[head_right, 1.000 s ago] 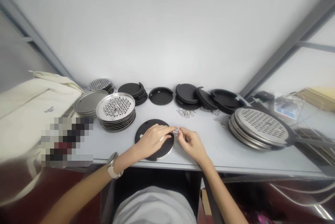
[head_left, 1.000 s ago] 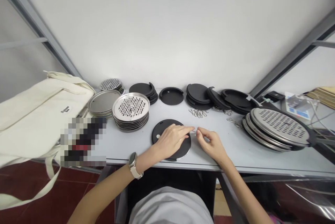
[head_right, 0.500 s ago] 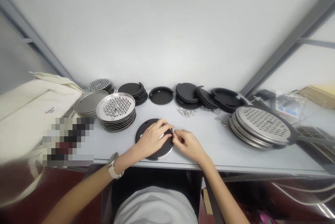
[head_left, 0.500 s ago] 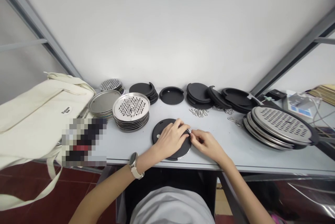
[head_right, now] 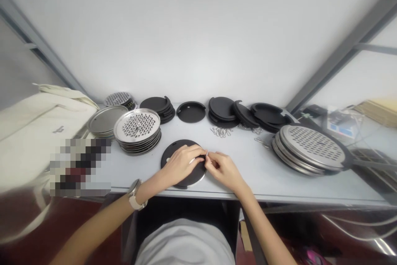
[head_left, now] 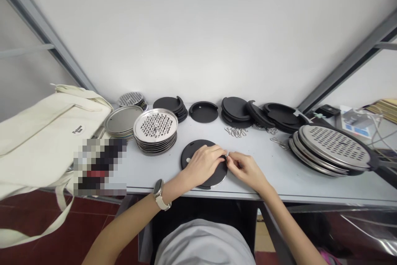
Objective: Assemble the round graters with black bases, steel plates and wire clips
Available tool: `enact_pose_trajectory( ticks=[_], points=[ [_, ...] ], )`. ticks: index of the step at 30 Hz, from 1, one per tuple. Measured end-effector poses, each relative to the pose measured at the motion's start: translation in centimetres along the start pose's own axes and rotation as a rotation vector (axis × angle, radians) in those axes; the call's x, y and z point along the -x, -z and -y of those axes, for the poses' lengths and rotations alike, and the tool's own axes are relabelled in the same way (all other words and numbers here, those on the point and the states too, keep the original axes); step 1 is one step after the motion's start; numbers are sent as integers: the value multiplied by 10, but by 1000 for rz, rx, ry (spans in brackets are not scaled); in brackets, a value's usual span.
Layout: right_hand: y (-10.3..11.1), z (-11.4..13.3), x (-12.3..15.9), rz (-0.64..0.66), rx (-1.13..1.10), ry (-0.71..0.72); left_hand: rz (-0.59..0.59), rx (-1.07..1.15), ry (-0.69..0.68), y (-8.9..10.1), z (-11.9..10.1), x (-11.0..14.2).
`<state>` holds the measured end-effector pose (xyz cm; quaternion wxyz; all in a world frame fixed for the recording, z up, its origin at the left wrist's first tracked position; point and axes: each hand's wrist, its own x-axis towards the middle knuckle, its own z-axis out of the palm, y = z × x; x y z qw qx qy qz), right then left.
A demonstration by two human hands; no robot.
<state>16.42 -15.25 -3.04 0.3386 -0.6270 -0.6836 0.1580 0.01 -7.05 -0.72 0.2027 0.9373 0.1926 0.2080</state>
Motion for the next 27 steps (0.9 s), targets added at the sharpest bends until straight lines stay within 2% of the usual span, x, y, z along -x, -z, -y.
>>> enact_pose_trajectory(
  ticks=[16, 20, 23, 25, 27],
  points=[
    [-1, -3, 3, -64, 42, 19, 11, 13, -37, 0, 0, -1],
    [4, -4, 5, -149, -7, -10, 32, -4, -50, 1, -2, 0],
    [7, -4, 4, -218, -27, -44, 9, -37, -8, 0, -2, 1],
    [7, -3, 2, -189, -36, -53, -19, -56, 36, -1, -3, 2],
    [5, -1, 0, -96, -33, -45, -33, -68, 68, -1, -3, 3]
  ],
)
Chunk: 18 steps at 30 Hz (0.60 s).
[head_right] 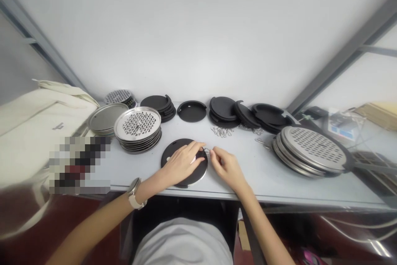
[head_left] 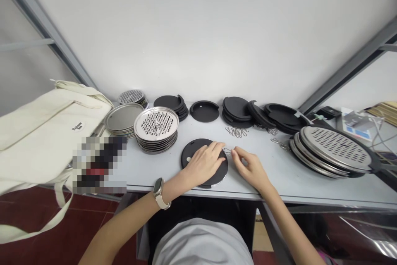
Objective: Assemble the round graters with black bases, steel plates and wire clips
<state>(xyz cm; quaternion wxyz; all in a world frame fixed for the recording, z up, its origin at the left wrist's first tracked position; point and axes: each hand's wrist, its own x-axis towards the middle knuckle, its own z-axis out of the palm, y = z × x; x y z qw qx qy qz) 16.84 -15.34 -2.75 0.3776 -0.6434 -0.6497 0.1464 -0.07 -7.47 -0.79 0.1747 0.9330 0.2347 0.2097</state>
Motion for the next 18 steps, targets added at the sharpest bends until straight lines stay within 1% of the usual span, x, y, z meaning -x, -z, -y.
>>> enact_pose_trajectory(
  ticks=[3, 9, 14, 18],
  points=[
    [-4, 0, -2, 132, 31, 20, -3, -11, 21, 0, 0, 0],
    [-4, -4, -1, 205, 39, 24, 12, 26, -75, 3, 0, -1],
    [-3, -4, 1, 206, 29, 35, 1, 83, -89, 3, 2, -1],
    [-3, -2, 1, 150, 29, 53, 6, 99, -81, 2, 3, -1]
  ],
)
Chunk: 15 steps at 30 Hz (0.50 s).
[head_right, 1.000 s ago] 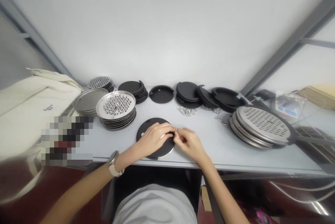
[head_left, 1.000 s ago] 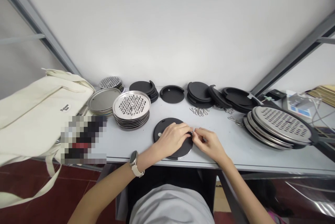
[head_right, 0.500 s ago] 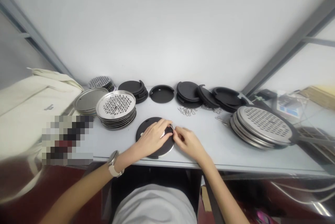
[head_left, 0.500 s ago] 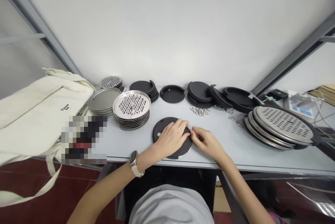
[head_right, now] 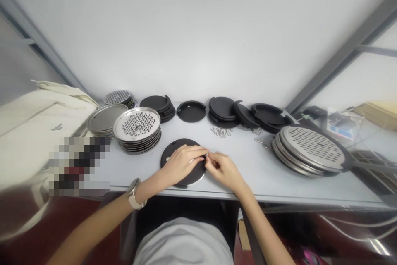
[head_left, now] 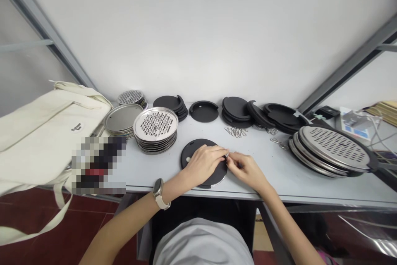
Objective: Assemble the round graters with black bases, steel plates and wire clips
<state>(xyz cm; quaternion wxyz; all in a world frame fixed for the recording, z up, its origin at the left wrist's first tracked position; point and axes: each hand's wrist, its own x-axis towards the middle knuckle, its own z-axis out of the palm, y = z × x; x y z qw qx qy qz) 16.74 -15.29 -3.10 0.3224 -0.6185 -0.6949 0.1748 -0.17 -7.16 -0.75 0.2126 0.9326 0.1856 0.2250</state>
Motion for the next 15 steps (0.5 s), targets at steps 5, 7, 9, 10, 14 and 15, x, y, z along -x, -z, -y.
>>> enact_pose_trajectory(
  ticks=[5, 7, 9, 10, 14, 15],
  points=[
    [0, 1, 0, -66, 18, 11, 5, 14, -10, 1, 0, -1],
    [-1, 1, 0, -80, 18, 15, 7, 17, -15, 1, 0, -1],
    [-1, 0, 1, -93, 6, 15, 10, 17, -15, 1, 0, -1],
    [0, -1, 2, -103, -8, 13, 16, 15, -16, 1, 0, -1],
    [4, -4, 4, -216, -84, -32, 55, -23, -32, 0, -1, -1],
    [5, -4, 5, -250, -86, -45, 62, -36, -31, -1, -1, -1]
  ],
)
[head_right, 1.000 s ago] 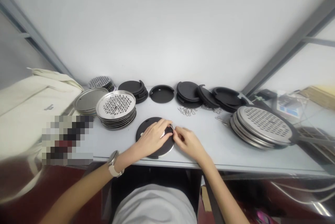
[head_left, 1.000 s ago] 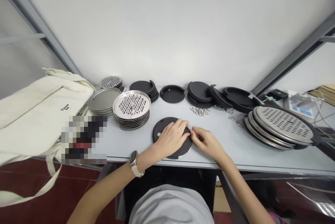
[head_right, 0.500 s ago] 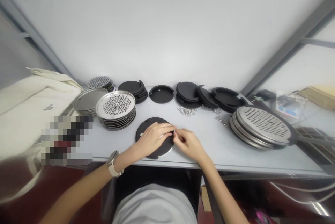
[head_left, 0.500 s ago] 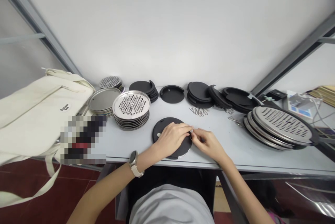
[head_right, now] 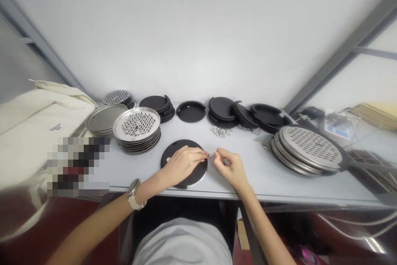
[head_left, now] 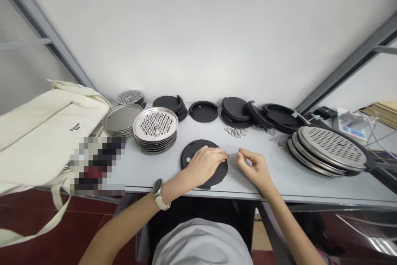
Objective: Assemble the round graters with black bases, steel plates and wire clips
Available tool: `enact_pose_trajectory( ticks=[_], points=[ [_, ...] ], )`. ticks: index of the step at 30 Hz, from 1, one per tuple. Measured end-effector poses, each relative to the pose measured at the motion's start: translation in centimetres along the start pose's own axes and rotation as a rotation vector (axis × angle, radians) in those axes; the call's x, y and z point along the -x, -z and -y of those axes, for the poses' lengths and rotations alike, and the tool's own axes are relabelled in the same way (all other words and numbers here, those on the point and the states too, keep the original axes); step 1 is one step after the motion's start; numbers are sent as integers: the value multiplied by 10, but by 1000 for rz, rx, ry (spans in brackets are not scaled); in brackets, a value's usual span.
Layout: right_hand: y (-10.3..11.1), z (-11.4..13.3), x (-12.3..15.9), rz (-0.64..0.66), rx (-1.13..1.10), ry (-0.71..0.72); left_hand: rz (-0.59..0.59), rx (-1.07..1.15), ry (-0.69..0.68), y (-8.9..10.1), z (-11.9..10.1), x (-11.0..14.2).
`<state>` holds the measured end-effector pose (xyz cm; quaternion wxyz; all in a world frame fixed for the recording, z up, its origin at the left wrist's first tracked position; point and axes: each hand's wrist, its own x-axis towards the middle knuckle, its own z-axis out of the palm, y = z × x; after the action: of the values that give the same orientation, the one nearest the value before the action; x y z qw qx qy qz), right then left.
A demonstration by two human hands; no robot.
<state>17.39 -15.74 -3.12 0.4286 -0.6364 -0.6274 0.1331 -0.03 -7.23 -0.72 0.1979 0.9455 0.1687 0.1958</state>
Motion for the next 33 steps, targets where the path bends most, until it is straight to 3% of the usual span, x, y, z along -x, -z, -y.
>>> enact_pose_trajectory(
  ticks=[3, 7, 10, 20, 33],
  points=[
    [0, 1, -1, -25, 19, -15, -9, -36, 50, -1, -1, 1],
    [-5, 4, -4, 176, 47, -10, -59, -45, 153, -1, -1, 3],
    [-7, 4, -5, 281, 86, 5, -53, -45, 156, -1, -2, 3],
    [-6, 4, -3, 258, 104, 21, -55, -16, 58, 1, -1, 1],
    [-5, 8, -5, 257, 24, 4, -43, -17, 27, 0, 1, 0]
  ],
)
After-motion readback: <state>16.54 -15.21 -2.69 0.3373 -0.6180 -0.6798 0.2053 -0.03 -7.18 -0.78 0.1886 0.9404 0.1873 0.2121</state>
